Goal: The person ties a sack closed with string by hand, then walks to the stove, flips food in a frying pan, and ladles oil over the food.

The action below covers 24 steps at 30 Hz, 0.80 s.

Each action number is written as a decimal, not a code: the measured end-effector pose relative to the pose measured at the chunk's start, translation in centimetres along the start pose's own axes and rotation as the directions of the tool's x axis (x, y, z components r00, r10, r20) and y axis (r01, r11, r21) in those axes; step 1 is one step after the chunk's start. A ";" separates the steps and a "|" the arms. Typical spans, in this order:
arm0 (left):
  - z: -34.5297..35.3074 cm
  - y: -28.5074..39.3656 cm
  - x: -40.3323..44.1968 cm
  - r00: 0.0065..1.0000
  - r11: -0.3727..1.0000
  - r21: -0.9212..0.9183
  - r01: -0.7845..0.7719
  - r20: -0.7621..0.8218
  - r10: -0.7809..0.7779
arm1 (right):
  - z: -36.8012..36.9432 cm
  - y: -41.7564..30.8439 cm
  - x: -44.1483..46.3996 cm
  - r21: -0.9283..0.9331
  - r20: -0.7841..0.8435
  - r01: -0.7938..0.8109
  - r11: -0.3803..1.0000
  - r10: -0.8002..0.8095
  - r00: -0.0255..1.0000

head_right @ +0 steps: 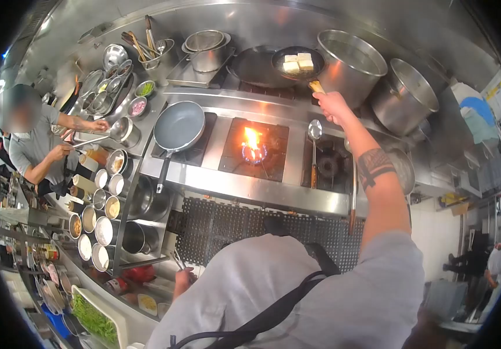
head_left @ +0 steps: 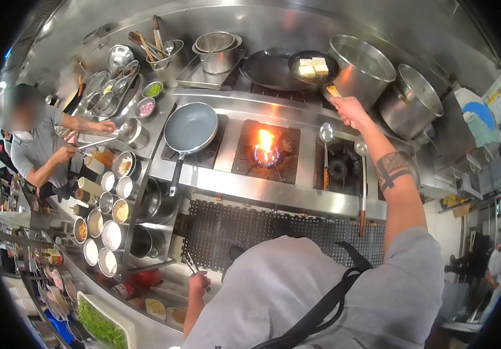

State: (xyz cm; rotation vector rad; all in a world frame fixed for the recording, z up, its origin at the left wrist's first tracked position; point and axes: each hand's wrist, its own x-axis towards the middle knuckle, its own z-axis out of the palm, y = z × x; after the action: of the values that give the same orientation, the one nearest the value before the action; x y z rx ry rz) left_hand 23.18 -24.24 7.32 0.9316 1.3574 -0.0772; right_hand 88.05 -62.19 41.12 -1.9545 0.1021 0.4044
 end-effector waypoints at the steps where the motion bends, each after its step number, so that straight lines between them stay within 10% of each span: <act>1: 0.6 -0.5 -0.2 1.000 0.998 -0.059 0.011 -0.015 -0.012 | -0.2 -0.5 1.7 0.032 0.021 0.008 0.999 -0.009 1.000; 5: 3.4 -2.7 -3.5 0.999 0.994 -0.106 0.007 -0.050 -0.012 | -0.4 -2.6 7.9 -0.031 0.023 0.047 0.998 -0.046 0.999; 6: 3.8 -3.7 -5.1 0.980 0.980 0.030 -0.199 0.023 0.198 | -0.3 -2.9 9.4 -0.059 0.035 0.075 0.995 -0.073 0.997; 9: 6.5 -5.3 -9.0 0.983 0.996 -0.058 -0.060 -0.178 0.049 | -0.3 -3.8 13.2 -0.153 0.054 0.106 0.983 -0.098 0.994; 17: 6.4 -20.2 -11.1 0.950 0.922 0.332 -0.201 -0.165 0.266 | 0.2 -5.1 17.1 -0.443 0.043 0.179 0.879 -0.178 0.983; 19: 6.1 -23.2 -10.2 0.846 0.411 0.851 -0.327 0.070 0.528 | 0.0 -5.4 17.5 -0.461 0.048 0.179 0.869 -0.177 0.983; 24: 7.9 -23.4 -11.1 0.863 0.337 0.911 -0.238 0.040 0.503 | -0.3 -4.9 19.9 -0.639 0.067 0.225 0.736 -0.237 0.969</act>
State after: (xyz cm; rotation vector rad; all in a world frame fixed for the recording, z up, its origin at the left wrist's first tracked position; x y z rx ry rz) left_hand 13.68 -49.40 3.92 2.2646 1.2453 -0.3769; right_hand 108.08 -58.20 39.01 -2.6167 -0.3143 0.2691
